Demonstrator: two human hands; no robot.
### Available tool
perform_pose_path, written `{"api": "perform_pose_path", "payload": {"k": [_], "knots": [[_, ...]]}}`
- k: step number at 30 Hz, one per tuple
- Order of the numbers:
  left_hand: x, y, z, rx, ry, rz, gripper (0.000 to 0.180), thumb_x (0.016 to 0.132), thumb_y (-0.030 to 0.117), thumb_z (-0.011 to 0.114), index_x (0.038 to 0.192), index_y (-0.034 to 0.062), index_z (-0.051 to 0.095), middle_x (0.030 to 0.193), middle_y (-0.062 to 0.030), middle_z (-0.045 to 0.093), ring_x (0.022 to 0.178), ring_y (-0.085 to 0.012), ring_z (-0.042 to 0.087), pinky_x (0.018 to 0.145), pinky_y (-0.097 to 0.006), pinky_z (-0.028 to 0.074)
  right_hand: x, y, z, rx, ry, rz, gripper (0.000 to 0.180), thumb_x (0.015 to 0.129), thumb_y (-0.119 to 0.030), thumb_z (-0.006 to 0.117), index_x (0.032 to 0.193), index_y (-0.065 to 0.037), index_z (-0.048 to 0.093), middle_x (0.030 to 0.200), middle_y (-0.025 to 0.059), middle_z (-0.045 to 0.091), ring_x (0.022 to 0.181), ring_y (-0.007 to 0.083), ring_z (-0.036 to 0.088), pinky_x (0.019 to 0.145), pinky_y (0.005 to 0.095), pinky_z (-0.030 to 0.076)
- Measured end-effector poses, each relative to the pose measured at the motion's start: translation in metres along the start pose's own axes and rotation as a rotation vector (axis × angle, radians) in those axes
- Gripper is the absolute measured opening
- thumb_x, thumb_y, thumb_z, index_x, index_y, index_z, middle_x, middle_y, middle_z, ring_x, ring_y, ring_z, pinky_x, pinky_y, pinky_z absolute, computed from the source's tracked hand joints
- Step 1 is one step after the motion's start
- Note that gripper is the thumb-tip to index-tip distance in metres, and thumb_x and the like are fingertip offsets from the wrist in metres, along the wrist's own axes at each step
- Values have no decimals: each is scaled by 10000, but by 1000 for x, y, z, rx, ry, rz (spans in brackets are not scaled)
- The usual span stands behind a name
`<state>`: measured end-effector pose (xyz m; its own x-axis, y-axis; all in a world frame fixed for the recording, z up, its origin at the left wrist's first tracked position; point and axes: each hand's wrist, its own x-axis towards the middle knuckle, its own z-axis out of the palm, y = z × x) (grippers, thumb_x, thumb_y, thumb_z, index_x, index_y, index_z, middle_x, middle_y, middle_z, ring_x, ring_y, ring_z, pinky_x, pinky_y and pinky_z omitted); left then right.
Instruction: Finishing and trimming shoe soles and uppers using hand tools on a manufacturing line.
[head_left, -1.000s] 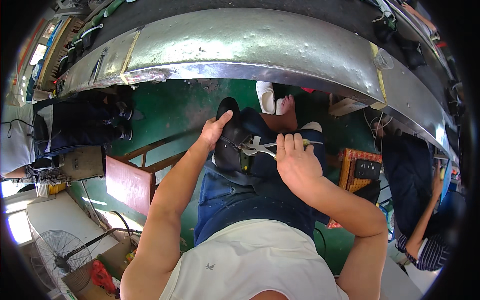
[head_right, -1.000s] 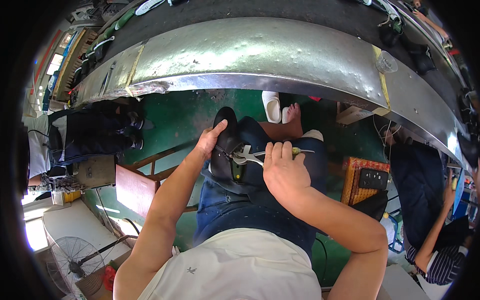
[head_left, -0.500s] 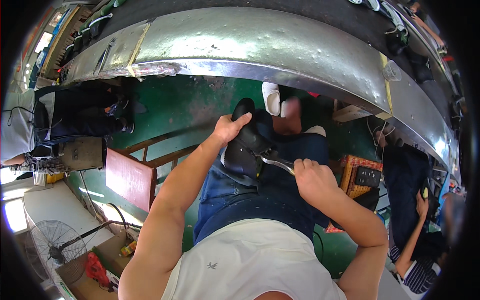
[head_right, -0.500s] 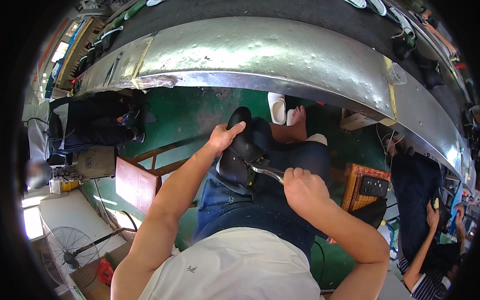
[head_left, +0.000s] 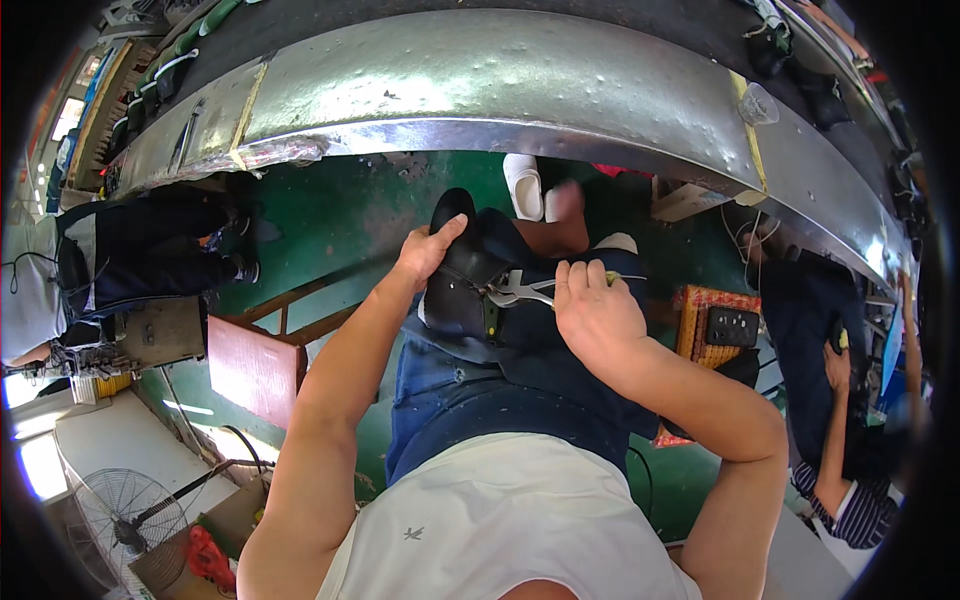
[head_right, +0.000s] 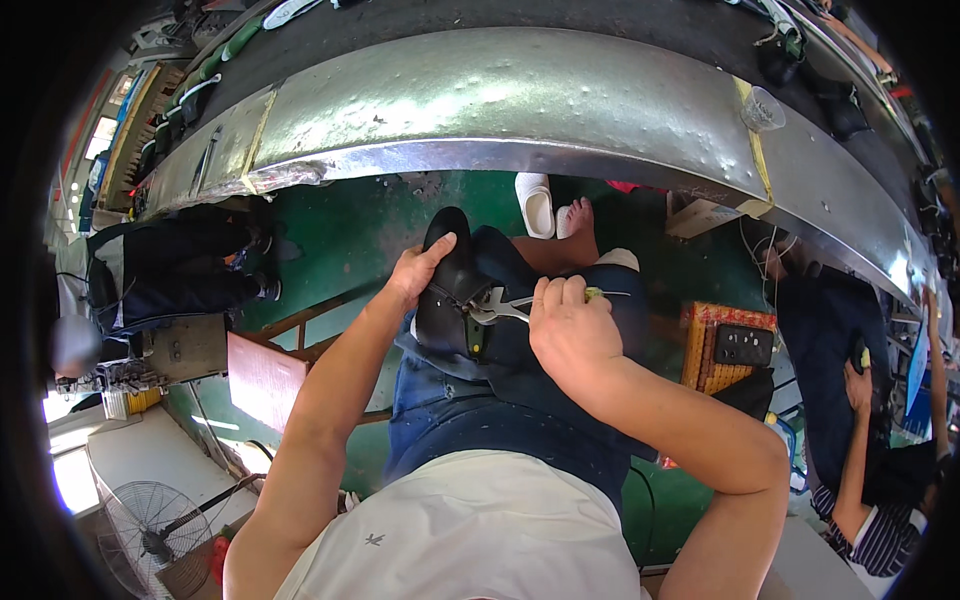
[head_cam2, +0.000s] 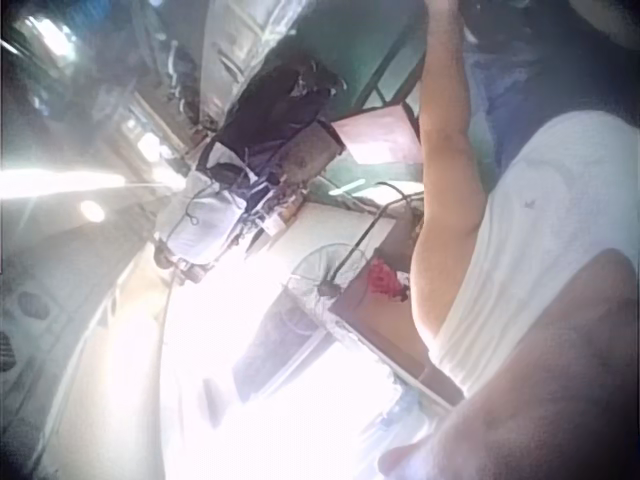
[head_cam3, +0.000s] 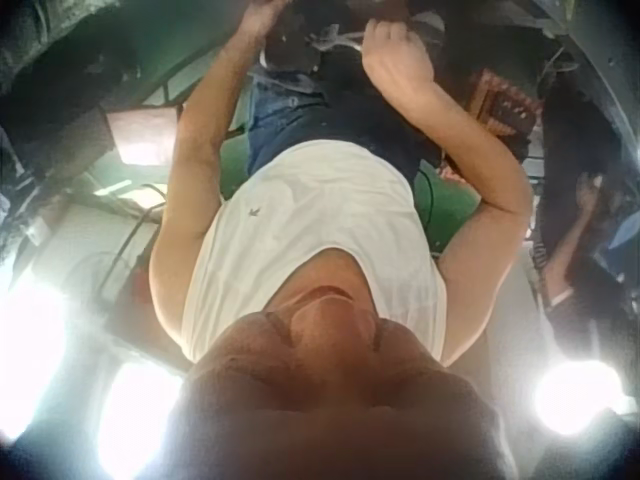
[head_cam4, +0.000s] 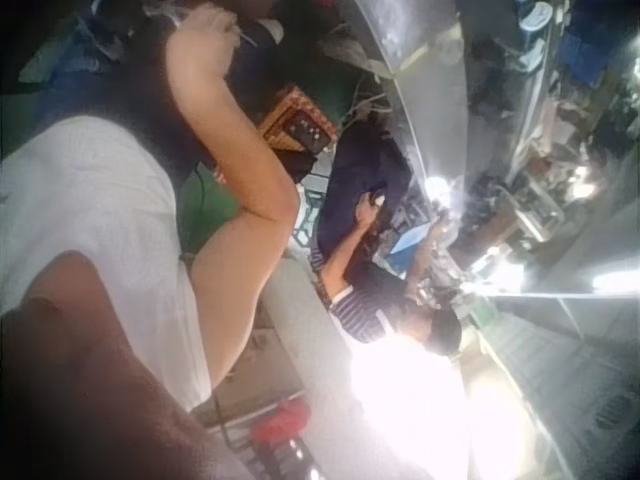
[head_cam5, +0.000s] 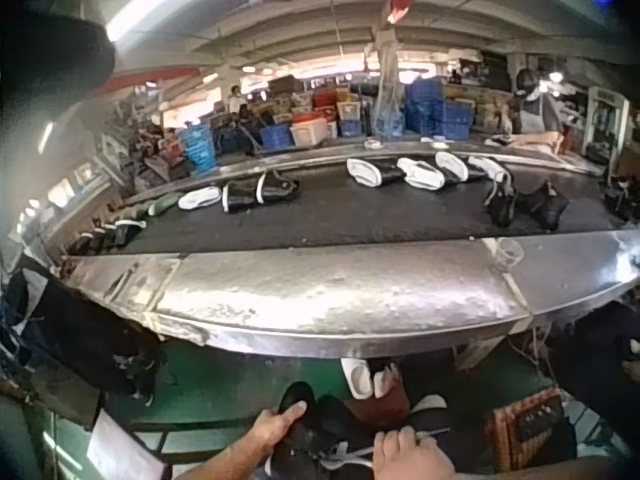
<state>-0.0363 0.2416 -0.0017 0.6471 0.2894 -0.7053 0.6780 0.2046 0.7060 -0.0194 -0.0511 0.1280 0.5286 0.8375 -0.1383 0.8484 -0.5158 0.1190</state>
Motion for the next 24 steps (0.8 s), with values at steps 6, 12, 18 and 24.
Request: {"api": "perform_pose_path", "payload": {"k": [6,12,18,24], "knots": [[10,-13,-9,-18,5,-10,924,835,558,784,1313,-185,509,1148,-242,682,965,-282,722,850,-399,592,-5,15,-19,103,-97,-90,225,825,-104,621,1002,33,646,866,130,641,829,275,661,711,400,573],[5,-11,5,-8,-14,41,791,836,554,788,1150,-155,631,1005,-183,717,839,-238,721,768,-360,590,-67,21,-20,395,-157,-17,261,837,-121,661,1026,49,598,877,181,653,818,328,686,693,423,579],[-4,-13,7,-65,-71,28,728,854,521,784,1139,-134,641,991,-170,716,822,-234,718,741,-365,592,-87,6,-23,678,-283,86,289,907,-131,663,1088,68,558,907,194,652,839,381,687,724,448,568],[-2,-11,-4,-187,-30,-4,737,863,509,775,1189,-132,614,1032,-184,718,848,-251,725,776,-383,602,-78,9,3,650,-115,90,482,888,-75,640,1304,124,497,1105,264,610,1040,419,629,900,447,536]]}}
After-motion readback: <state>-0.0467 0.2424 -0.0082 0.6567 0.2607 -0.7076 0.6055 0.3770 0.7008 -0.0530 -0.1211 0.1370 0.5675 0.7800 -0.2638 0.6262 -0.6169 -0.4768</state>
